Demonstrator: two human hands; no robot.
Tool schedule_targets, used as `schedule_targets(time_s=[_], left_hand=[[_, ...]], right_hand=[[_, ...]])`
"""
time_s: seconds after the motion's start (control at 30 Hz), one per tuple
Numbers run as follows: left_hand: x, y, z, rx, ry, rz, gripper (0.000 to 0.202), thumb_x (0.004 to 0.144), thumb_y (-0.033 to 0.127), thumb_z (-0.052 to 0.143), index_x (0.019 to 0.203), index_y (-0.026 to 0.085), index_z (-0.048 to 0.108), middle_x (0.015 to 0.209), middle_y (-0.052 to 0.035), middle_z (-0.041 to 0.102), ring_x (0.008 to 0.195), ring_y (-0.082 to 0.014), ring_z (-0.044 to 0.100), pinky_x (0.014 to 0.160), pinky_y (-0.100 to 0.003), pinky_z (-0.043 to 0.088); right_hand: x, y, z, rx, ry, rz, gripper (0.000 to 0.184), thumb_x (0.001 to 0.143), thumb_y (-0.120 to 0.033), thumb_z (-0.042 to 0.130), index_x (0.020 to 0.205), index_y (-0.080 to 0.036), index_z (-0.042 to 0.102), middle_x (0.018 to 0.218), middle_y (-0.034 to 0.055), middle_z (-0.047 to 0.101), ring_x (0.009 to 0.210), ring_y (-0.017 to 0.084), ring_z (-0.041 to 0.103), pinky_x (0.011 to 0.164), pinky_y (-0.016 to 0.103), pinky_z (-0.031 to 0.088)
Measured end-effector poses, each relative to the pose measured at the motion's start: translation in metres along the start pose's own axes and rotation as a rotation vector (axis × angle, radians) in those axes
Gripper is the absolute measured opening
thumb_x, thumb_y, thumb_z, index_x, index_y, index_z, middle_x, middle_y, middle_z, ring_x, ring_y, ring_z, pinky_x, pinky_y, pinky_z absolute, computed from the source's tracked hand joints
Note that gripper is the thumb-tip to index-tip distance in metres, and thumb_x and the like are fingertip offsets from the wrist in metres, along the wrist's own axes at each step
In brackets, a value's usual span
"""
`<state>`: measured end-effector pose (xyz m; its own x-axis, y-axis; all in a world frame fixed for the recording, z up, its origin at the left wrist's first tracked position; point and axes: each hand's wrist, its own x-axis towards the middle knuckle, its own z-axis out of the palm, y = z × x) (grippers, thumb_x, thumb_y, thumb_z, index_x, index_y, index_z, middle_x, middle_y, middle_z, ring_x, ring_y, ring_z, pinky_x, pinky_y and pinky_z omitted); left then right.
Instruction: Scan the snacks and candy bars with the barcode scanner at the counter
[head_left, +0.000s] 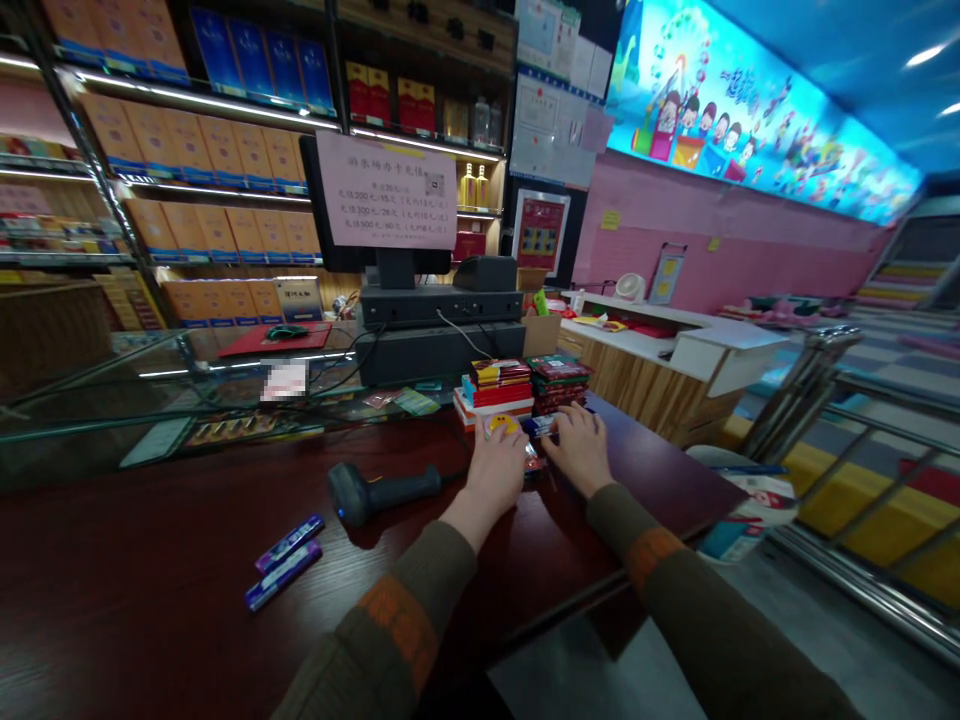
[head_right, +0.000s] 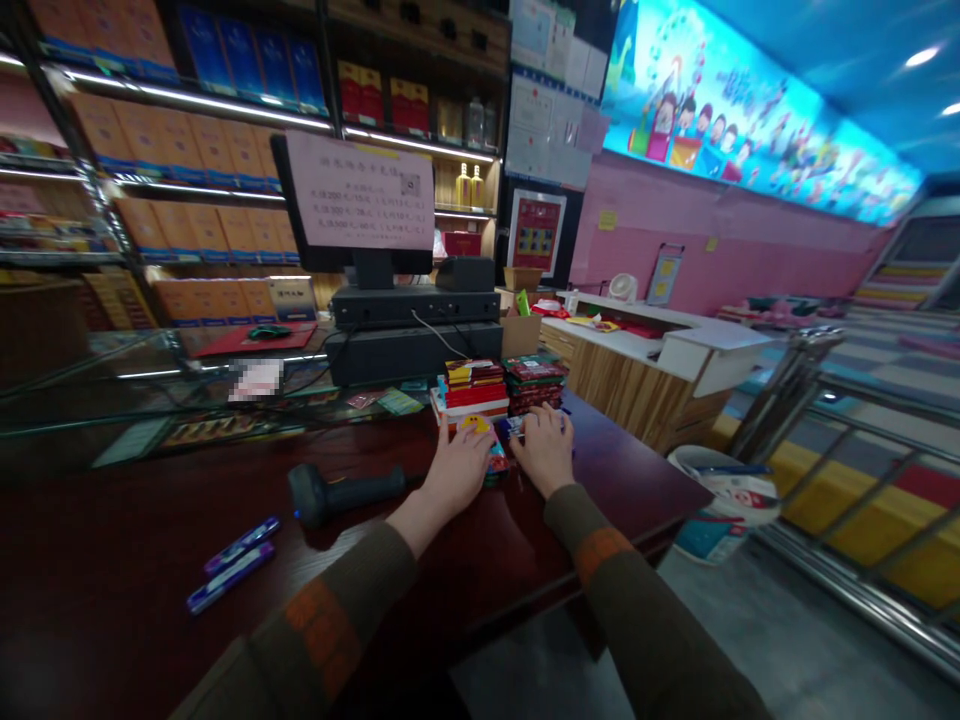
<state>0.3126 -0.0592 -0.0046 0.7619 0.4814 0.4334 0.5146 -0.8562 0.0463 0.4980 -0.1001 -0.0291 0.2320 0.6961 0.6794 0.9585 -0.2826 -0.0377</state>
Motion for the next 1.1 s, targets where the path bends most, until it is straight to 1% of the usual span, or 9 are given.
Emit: schedule_targets(time_s=[0.1, 0.27, 0.37, 0.43, 0.63, 0.77, 0.93, 1.1], left_hand=[[-0.009, -0.011, -0.007, 0.012, 0.017, -0.024, 0.037, 0.101, 0.025, 0.040, 0.133, 0.018, 0.058, 0.130, -0.0104, 0.068, 0.137, -0.0287, 0.048, 0.122, -0.069, 0.007], [-0.025, -0.029, -0.023, 0.041, 0.049, -0.077, 0.038, 0.099, 0.018, 0.038, 0.131, 0.020, 0.060, 0.132, -0.0095, 0.068, 0.132, -0.0279, 0.051, 0.122, -0.069, 0.009], [-0.034, -0.040, -0.032, 0.036, 0.082, -0.109, 0.039, 0.100, 0.020, 0.040, 0.134, 0.022, 0.058, 0.132, -0.0078, 0.068, 0.132, -0.0281, 0.052, 0.122, -0.069, 0.008], [-0.040, -0.049, -0.037, 0.032, 0.094, -0.133, 0.037, 0.100, 0.022, 0.042, 0.132, 0.023, 0.059, 0.132, -0.0072, 0.068, 0.133, -0.0281, 0.051, 0.122, -0.068, 0.007], [-0.061, -0.081, -0.056, 0.071, 0.113, -0.208, 0.036, 0.100, 0.022, 0.042, 0.131, 0.020, 0.061, 0.131, -0.0080, 0.069, 0.133, -0.0288, 0.051, 0.123, -0.068, 0.004], [-0.080, -0.104, -0.068, 0.094, 0.146, -0.277, 0.035, 0.099, 0.021, 0.043, 0.129, 0.022, 0.062, 0.129, -0.0072, 0.070, 0.131, -0.0283, 0.053, 0.123, -0.067, 0.005], [-0.107, -0.128, -0.083, 0.073, 0.214, -0.352, 0.035, 0.100, 0.019, 0.041, 0.125, 0.026, 0.064, 0.127, -0.0050, 0.071, 0.128, -0.0256, 0.055, 0.123, -0.066, 0.004], [-0.135, -0.151, -0.099, 0.078, 0.254, -0.476, 0.035, 0.100, 0.020, 0.038, 0.124, 0.026, 0.064, 0.127, -0.0055, 0.070, 0.123, -0.0237, 0.058, 0.123, -0.063, 0.014]], right_hand=[[0.004, -0.017, -0.002, 0.040, 0.013, -0.039, 0.009, 0.088, -0.028, 0.057, 0.087, -0.020, 0.061, 0.125, 0.0128, 0.067, 0.132, 0.031, 0.047, 0.110, 0.050, 0.026], [0.012, -0.047, -0.010, 0.096, 0.014, -0.101, 0.008, 0.090, -0.028, 0.056, 0.087, -0.022, 0.061, 0.124, 0.0131, 0.067, 0.131, 0.031, 0.048, 0.111, 0.051, 0.025], [0.016, -0.066, -0.014, 0.119, 0.011, -0.141, 0.009, 0.090, -0.028, 0.056, 0.088, -0.021, 0.062, 0.125, 0.0138, 0.067, 0.130, 0.031, 0.048, 0.111, 0.051, 0.026], [0.018, -0.079, -0.016, 0.135, 0.012, -0.158, 0.010, 0.091, -0.029, 0.056, 0.088, -0.021, 0.062, 0.125, 0.0140, 0.067, 0.130, 0.032, 0.049, 0.111, 0.050, 0.027], [0.022, -0.116, -0.018, 0.209, -0.008, -0.187, 0.006, 0.089, -0.025, 0.057, 0.088, -0.021, 0.062, 0.125, 0.0131, 0.067, 0.131, 0.031, 0.048, 0.111, 0.050, 0.027], [0.023, -0.141, -0.015, 0.269, -0.045, -0.212, 0.005, 0.088, -0.026, 0.059, 0.089, -0.022, 0.060, 0.124, 0.0129, 0.066, 0.132, 0.030, 0.047, 0.111, 0.050, 0.028], [0.021, -0.173, -0.011, 0.349, -0.047, -0.268, 0.005, 0.088, -0.026, 0.060, 0.085, -0.022, 0.058, 0.120, 0.0100, 0.068, 0.129, 0.030, 0.050, 0.111, 0.049, 0.028], [0.022, -0.202, -0.009, 0.410, -0.057, -0.322, 0.006, 0.088, -0.024, 0.060, 0.084, -0.022, 0.056, 0.111, 0.0090, 0.069, 0.126, 0.029, 0.053, 0.109, 0.047, 0.031]])
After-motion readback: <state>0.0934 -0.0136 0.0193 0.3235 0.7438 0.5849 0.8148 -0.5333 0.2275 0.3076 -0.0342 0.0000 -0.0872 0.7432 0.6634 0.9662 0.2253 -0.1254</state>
